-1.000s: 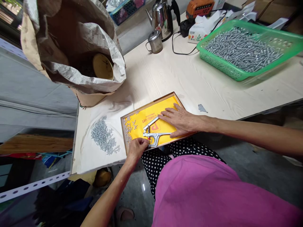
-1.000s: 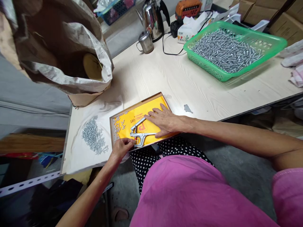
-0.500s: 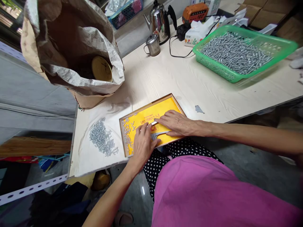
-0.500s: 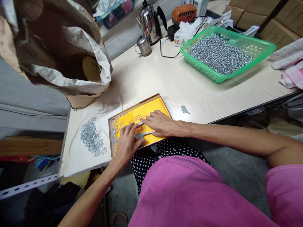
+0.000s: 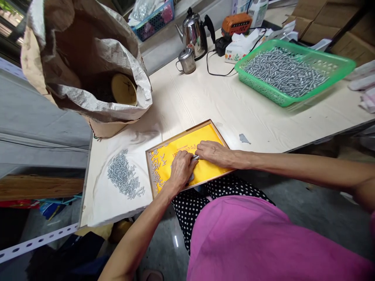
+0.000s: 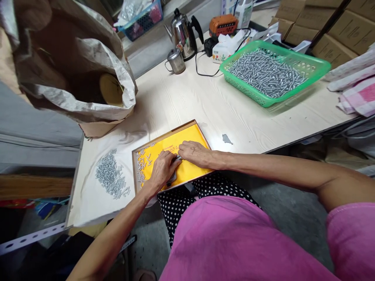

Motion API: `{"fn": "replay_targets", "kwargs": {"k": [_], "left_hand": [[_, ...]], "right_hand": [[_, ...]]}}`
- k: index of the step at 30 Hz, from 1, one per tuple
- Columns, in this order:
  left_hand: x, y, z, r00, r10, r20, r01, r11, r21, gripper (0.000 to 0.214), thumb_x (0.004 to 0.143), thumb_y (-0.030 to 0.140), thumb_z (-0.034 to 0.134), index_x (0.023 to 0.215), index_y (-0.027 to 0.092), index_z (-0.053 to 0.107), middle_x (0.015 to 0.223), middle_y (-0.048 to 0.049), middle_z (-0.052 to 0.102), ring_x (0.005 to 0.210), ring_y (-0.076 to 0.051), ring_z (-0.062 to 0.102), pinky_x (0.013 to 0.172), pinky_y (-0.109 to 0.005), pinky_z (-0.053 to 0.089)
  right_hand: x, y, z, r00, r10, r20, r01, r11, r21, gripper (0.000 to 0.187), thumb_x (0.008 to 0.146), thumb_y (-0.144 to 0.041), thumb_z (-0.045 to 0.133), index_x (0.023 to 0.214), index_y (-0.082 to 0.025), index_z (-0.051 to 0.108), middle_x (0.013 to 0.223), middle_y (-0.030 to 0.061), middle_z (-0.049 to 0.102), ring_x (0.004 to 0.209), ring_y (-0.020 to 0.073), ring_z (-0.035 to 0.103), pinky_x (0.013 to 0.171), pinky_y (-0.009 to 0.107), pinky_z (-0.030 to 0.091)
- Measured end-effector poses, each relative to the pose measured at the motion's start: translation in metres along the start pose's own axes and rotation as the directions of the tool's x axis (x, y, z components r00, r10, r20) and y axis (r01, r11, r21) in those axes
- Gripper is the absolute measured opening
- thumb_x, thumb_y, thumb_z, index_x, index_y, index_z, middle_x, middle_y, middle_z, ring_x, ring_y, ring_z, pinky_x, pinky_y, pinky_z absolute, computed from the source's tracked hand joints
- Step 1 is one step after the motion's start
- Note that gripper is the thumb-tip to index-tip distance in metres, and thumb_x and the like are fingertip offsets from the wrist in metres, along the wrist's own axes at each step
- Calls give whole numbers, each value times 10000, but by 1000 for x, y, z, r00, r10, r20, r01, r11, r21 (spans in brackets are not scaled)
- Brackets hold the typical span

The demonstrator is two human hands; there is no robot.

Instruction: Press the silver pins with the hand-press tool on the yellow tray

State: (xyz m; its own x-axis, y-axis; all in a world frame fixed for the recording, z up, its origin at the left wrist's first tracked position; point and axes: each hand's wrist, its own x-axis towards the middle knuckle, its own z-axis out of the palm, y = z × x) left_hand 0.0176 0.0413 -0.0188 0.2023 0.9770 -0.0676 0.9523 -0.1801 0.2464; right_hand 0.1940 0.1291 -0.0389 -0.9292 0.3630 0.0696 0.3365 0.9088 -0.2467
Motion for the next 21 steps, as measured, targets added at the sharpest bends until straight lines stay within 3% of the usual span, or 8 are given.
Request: {"fn": "replay_targets", "kwargs": {"k": [2, 5, 9, 13, 18, 21], "left_hand": [[2, -1, 1, 1000, -10, 2, 10, 1000, -4, 161, 981, 305, 584, 900, 188, 659, 912, -83, 643, 927, -250, 578, 846, -387, 498], [0, -3, 0, 1000, 2, -11, -2, 1000, 12, 163, 960, 319, 629, 1031, 181, 679, 1002, -99, 675, 973, -269, 582, 890, -417, 514], [-13, -6, -2, 991, 110, -75, -108, 994, 29, 194, 950, 296, 651, 1113, 202, 700, 1314, -125, 631, 1177, -292, 555, 1018, -470, 511], [-28, -3, 2, 972, 206, -113, -200, 978, 63, 170, 989, 235, 567, 964, 185, 727, 1371, -136, 607, 1322, -306, 490, 1084, -512, 490], [-38, -3, 2, 966, 235, -109, -225, 970, 94, 197, 1006, 208, 527, 994, 187, 722, 1307, -121, 642, 1317, -291, 510, 1070, -497, 513], [-40, -7, -9, 962, 230, -147, -219, 972, 87, 188, 1002, 232, 547, 1056, 195, 722, 1282, -127, 657, 1304, -300, 513, 1060, -508, 512]], "right_hand": [[0, 0, 2, 1000, 4, -3, -4, 1000, 6, 223, 1011, -130, 460, 964, -134, 677, 938, 107, 650, 924, 224, 549, 795, 347, 414], [-2, 5, -2, 1000, 28, 0, -28, 1000, 13, 191, 1001, -242, 549, 1070, -119, 679, 989, 123, 652, 958, 247, 538, 796, 353, 407], [0, 22, -12, 998, -39, 43, 35, 996, 76, 493, 946, -516, 634, 1232, -115, 642, 1102, 154, 645, 980, 273, 531, 795, 363, 394], [19, 38, -9, 998, 55, -9, -55, 997, 51, 255, 1030, -317, 485, 1022, -160, 686, 1043, 120, 666, 963, 253, 525, 796, 368, 339], [42, 39, -6, 997, -10, -73, 7, 999, -51, 217, 1017, -243, 452, 947, -189, 650, 981, 95, 662, 976, 249, 487, 815, 374, 296], [43, 34, -9, 998, -18, -56, 18, 1000, 6, 204, 996, -200, 435, 939, -196, 631, 967, 96, 659, 964, 247, 494, 801, 369, 313]]}}
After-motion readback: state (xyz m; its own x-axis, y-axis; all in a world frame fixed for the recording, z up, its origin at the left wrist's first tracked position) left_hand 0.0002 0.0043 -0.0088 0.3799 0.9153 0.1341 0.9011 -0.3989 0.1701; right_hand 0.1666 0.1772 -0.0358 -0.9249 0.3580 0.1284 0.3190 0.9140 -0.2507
